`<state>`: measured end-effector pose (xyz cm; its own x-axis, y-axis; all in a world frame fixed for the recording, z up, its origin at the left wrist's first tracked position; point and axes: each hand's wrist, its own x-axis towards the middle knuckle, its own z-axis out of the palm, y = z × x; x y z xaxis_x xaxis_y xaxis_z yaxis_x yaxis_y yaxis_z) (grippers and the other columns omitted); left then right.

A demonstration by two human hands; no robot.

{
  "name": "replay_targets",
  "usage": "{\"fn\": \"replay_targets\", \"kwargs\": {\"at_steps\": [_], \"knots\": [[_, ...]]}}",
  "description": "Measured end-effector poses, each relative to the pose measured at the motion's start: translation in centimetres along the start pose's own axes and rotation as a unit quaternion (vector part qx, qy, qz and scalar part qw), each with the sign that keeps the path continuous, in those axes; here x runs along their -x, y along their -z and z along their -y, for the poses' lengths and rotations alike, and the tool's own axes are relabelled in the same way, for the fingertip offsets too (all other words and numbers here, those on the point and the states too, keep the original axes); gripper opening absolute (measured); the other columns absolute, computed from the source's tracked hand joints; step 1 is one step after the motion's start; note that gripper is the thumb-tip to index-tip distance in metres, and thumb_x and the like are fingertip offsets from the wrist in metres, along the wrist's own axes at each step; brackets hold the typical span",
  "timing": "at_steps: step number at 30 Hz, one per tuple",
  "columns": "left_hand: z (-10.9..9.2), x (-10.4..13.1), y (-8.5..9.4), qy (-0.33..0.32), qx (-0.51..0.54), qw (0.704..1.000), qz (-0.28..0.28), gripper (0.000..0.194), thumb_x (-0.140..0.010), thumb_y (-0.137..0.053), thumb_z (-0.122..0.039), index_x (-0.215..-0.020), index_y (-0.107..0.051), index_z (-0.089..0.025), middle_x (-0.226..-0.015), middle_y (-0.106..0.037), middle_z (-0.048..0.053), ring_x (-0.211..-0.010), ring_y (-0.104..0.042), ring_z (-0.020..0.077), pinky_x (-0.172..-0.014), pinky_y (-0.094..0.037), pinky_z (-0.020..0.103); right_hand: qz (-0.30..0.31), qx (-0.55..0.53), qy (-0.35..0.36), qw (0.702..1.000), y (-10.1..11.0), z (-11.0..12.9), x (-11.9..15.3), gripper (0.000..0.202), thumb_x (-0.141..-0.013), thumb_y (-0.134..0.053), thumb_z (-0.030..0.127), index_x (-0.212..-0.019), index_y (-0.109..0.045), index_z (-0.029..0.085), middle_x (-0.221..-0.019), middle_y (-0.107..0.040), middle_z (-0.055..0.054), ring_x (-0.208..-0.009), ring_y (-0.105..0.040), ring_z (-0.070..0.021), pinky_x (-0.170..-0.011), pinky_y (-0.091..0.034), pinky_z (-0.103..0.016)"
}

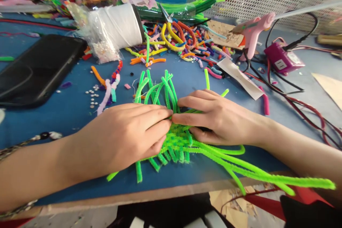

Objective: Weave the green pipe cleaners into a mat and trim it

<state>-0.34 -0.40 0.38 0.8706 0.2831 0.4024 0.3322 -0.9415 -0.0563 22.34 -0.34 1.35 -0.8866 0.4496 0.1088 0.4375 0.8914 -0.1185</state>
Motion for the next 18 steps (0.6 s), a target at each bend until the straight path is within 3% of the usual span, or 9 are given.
{"fn": "replay_targets", "kwargs": {"at_steps": [14, 18], "knots": [[0.02, 0.00, -0.24, 0.002, 0.018, 1.000, 0.003, 0.028, -0.085, -0.037, -0.012, -0.082, -0.064, -0.014, -0.091, -0.069, 0.007, -0.086, -0.065, 0.0168, -0.081, -0.054, 0.031, 0.014, -0.028, 0.017, 0.999, -0.01, -0.13, -0.57, 0.032, -0.079, -0.041, 0.014, -0.109, -0.054, 0.016, -0.103, -0.052, -0.011, -0.096, -0.042, -0.0221, -0.085, -0.039, -0.042], [-0.12, -0.09, -0.15, 0.009, 0.013, 1.000, 0.008, 0.027, -0.085, -0.037, -0.012, -0.085, -0.064, -0.015, -0.091, -0.069, 0.007, -0.087, -0.064, 0.0168, -0.079, -0.054, 0.030, -0.012, -0.032, 0.023, 0.999, -0.27, -0.16, -0.37, 0.030, -0.079, -0.041, 0.014, -0.107, -0.051, 0.014, -0.102, -0.053, -0.012, -0.096, -0.043, -0.0221, -0.086, -0.039, -0.042]]}}
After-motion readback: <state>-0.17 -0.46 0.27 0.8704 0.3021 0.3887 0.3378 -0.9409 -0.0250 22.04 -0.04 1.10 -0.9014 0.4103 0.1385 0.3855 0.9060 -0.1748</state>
